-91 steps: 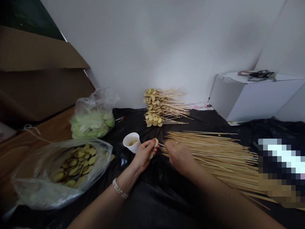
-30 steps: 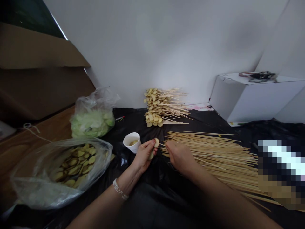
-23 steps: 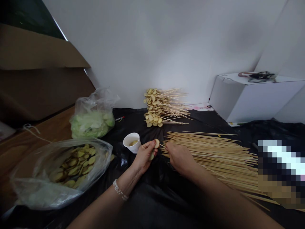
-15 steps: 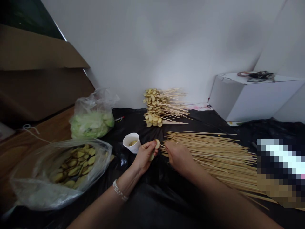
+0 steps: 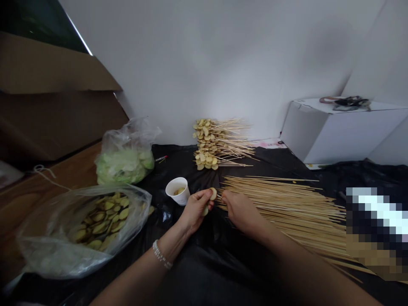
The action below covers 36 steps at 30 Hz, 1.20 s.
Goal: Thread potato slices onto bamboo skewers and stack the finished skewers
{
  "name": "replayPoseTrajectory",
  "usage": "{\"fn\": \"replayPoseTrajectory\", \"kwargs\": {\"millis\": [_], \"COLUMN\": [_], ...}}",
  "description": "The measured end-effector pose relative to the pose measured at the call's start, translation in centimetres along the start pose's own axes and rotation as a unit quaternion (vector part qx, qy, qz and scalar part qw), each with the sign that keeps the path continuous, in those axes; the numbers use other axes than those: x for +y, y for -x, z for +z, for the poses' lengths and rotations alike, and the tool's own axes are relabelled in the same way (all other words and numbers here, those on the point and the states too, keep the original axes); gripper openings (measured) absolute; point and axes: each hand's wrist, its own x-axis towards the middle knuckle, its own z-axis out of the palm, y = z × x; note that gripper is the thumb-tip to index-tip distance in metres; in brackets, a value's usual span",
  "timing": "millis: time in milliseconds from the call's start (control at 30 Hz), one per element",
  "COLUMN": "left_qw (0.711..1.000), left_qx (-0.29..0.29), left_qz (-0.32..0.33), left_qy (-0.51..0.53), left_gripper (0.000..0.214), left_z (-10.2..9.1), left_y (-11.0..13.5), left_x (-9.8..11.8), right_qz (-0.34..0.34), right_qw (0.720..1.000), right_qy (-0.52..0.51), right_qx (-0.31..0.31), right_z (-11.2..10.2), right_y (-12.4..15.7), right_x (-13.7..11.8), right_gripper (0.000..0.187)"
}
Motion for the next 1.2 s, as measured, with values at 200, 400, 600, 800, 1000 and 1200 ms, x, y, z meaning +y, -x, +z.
{"fn": "replayPoseTrajectory", "kwargs": {"millis": [200,400,600,800,1000,1200], "left_qw": [1.000,1.000,0.998,1.000,0.999,1.000], "left_qx": [-0.011,0.019,0.039,0.001,-0.036,0.000], "left_qz": [-0.007,0.004,0.004,0.001,-0.010,0.002], "left_qy": [-0.002,0.018,0.041,0.012,-0.019,0.007], "left_gripper": [0.041,0.041,0.043,0.039,0.039,0.039], "left_z": [-0.2,-0.3,-0.6,-0.1,0.2,-0.2], "left_y": [-0.1,-0.6,-0.9,-0.1,0.1,-0.5], "left_x": [-0.2,0.3,0.6,0.2,-0.5,0.5], "right_qz": [0.004,-0.018,-0.007,0.001,-0.009,0.004], "right_qw": [1.000,1.000,0.996,0.996,0.999,0.997], "right_qy": [-0.003,0.019,0.085,0.085,0.032,0.081], "right_qx": [0.002,0.006,0.005,-0.008,-0.010,0.001], "right_z": [0.2,-0.4,-0.4,-0.4,-0.4,-0.4], "right_y": [-0.1,-0.3,0.0,0.1,0.0,0.1], "right_x": [0.1,0.0,-0.2,-0.7,-1.0,-0.8], "right_gripper": [0.024,0.027,0.025,0.026,0.025,0.027]}}
